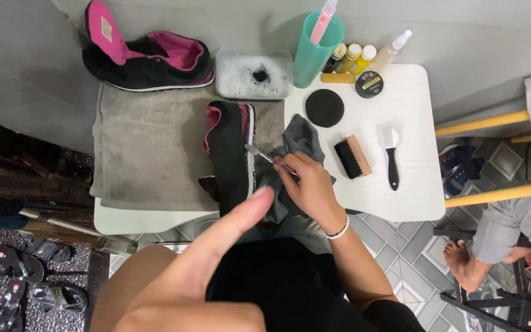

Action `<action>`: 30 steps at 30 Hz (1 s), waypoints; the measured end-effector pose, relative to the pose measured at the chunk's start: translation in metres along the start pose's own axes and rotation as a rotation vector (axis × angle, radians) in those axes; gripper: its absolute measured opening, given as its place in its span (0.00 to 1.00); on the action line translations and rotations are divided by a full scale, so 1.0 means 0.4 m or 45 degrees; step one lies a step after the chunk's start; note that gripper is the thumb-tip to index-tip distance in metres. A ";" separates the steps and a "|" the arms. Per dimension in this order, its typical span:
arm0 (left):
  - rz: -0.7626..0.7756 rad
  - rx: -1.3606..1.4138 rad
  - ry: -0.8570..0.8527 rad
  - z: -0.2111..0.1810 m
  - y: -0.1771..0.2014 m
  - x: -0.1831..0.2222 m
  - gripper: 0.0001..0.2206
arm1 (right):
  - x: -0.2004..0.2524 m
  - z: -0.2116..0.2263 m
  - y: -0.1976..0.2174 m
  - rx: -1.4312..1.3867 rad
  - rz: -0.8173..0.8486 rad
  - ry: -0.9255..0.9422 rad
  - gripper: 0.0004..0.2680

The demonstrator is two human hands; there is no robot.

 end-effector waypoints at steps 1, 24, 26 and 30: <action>0.002 -0.040 -0.022 0.009 -0.030 -0.039 0.22 | -0.002 -0.002 -0.002 0.001 0.003 -0.004 0.03; -0.427 -1.046 -0.249 -1.511 -0.214 -0.328 0.09 | 0.006 -0.017 0.003 -0.021 0.008 0.109 0.04; -1.073 -1.140 -0.007 -1.391 -0.194 -0.341 0.13 | 0.005 -0.009 0.007 -0.021 0.002 0.101 0.04; -1.308 -1.404 0.310 -1.156 -0.136 -0.333 0.25 | 0.006 0.011 0.009 -0.046 -0.012 0.032 0.03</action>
Point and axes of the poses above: each hand's wrist, its own x-axis away from the middle knuckle, its own y-axis out of the back of the hand, z = x × y, the point moved 3 cm from there along -x, towards the middle knuckle, and after that the axes turned 11 degrees about -x, right-handed, at the moved point
